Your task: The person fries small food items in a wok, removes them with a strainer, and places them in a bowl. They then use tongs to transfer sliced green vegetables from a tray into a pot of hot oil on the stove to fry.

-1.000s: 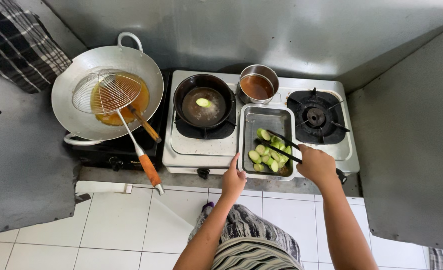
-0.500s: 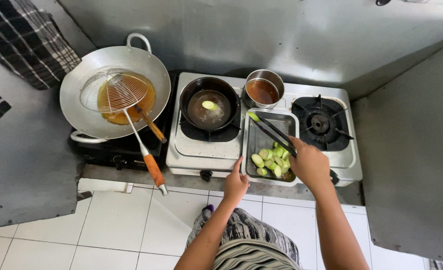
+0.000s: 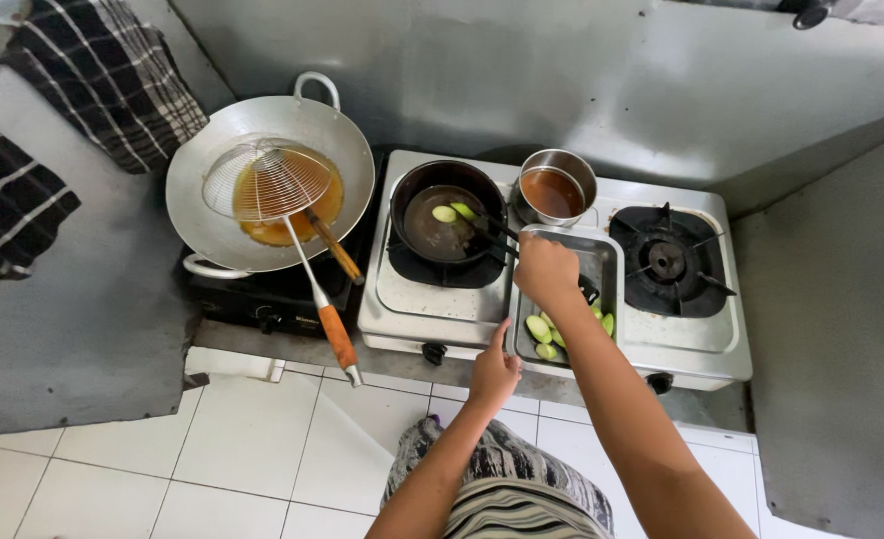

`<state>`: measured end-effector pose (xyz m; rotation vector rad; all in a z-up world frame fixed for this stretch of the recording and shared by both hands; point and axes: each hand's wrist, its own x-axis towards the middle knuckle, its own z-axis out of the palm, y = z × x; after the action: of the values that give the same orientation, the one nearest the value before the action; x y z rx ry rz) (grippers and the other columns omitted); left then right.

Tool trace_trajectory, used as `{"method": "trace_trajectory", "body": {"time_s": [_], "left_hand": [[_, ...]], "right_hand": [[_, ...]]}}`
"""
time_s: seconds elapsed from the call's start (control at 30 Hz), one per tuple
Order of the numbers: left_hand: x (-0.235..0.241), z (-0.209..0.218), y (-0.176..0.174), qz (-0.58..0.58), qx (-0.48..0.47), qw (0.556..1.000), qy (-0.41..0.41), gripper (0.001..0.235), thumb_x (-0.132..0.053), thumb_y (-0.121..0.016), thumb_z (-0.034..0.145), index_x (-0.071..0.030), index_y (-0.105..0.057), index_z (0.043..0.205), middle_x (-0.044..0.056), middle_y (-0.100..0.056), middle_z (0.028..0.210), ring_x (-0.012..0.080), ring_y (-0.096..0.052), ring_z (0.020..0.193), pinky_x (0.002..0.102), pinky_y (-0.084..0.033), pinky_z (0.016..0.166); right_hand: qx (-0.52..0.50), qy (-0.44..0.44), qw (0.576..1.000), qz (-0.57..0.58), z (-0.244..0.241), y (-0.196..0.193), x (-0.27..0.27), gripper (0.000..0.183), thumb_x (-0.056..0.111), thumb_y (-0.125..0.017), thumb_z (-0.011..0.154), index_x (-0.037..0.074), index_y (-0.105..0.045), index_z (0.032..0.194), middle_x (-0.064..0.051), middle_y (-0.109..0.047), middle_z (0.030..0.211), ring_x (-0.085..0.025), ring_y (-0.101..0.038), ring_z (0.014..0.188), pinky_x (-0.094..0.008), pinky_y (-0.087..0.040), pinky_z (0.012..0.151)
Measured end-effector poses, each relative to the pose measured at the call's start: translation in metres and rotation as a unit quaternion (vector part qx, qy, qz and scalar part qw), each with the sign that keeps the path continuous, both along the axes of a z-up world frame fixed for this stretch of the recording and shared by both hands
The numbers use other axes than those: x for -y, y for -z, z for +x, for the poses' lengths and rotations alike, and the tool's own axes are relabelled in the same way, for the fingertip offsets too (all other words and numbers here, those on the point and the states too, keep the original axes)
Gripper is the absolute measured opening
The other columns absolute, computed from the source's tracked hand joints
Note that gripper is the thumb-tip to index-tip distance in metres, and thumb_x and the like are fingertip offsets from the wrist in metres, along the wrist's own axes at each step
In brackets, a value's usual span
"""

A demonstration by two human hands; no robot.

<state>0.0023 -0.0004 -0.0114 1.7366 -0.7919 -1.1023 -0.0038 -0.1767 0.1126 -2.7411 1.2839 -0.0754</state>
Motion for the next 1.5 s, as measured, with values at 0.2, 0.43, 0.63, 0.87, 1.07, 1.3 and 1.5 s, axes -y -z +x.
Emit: {"method": "trace_trajectory", "body": {"time_s": [0.2,0.43,0.63,0.87,1.07,1.3,1.5], "left_hand": [[0.001,0.001,-0.003,0.018,-0.015,1.000,0.001,0.071,-0.004,-0.059,0.096,-0.024,-0.035,0.159,0.008,-0.069,0.077,0.0191,-0.073,0.067,0.034,-0.060,0.065],[0.001,0.003,-0.007,0.019,-0.029,0.999,0.001,0.071,-0.003,-0.059,0.096,-0.023,-0.034,0.160,0.008,-0.071,0.079,0.0173,-0.074,0.069,0.033,-0.061,0.067],[0.003,0.004,-0.007,0.022,-0.006,1.000,0.001,0.072,-0.003,-0.060,0.095,-0.021,-0.033,0.160,0.006,-0.072,0.076,0.0159,-0.074,0.069,0.032,-0.061,0.068],[0.002,0.002,-0.004,-0.009,0.019,1.000,-0.005,0.071,-0.003,-0.061,0.094,-0.017,-0.036,0.159,0.007,-0.070,0.069,0.0174,-0.074,0.067,0.033,-0.059,0.066],[0.000,0.003,-0.010,0.005,0.025,1.000,-0.006,0.073,-0.004,-0.063,0.093,-0.018,-0.035,0.159,0.007,-0.072,0.070,0.0180,-0.074,0.067,0.034,-0.058,0.065],[-0.001,0.002,-0.013,0.005,0.030,0.999,-0.017,0.072,-0.005,-0.063,0.093,-0.020,-0.039,0.158,0.007,-0.073,0.072,0.0178,-0.074,0.065,0.033,-0.059,0.066],[0.000,0.001,-0.013,0.017,0.034,0.999,-0.015,0.071,-0.005,-0.062,0.093,-0.021,-0.038,0.158,0.006,-0.074,0.072,0.0156,-0.075,0.067,0.032,-0.059,0.066]], "right_hand": [[0.006,0.004,1.000,0.005,0.005,-0.004,0.003,0.032,0.006,-0.065,0.077,0.007,-0.066,0.108,-0.013,-0.074,0.102,-0.038,-0.073,0.093,-0.051,-0.059,0.074],[0.074,0.025,0.997,0.011,-0.042,-0.045,-0.018,0.056,0.014,-0.068,0.076,0.012,-0.062,0.132,-0.017,-0.074,0.108,-0.039,-0.071,0.097,-0.051,-0.057,0.078],[0.015,0.094,0.990,0.099,-0.142,-0.072,-0.043,0.068,0.027,-0.077,0.073,0.020,-0.058,0.138,-0.016,-0.074,0.105,-0.040,-0.070,0.098,-0.051,-0.055,0.078],[-0.123,0.160,0.965,0.169,-0.195,-0.067,-0.069,0.072,0.027,-0.076,0.077,0.030,-0.054,0.146,-0.010,-0.078,0.108,-0.032,-0.073,0.104,-0.045,-0.057,0.086],[-0.112,0.145,0.969,0.167,-0.194,-0.070,-0.085,0.069,0.025,-0.076,0.078,0.029,-0.055,0.143,-0.006,-0.076,0.114,-0.030,-0.071,0.106,-0.044,-0.057,0.087],[-0.144,0.128,0.968,0.159,-0.193,-0.074,-0.094,0.067,0.021,-0.073,0.078,0.028,-0.056,0.142,-0.004,-0.075,0.117,-0.027,-0.071,0.107,-0.044,-0.058,0.087],[-0.106,0.100,0.983,0.110,-0.190,-0.053,-0.095,0.062,0.015,-0.069,0.077,0.022,-0.059,0.137,-0.004,-0.075,0.113,-0.028,-0.071,0.102,-0.045,-0.058,0.083]]}}
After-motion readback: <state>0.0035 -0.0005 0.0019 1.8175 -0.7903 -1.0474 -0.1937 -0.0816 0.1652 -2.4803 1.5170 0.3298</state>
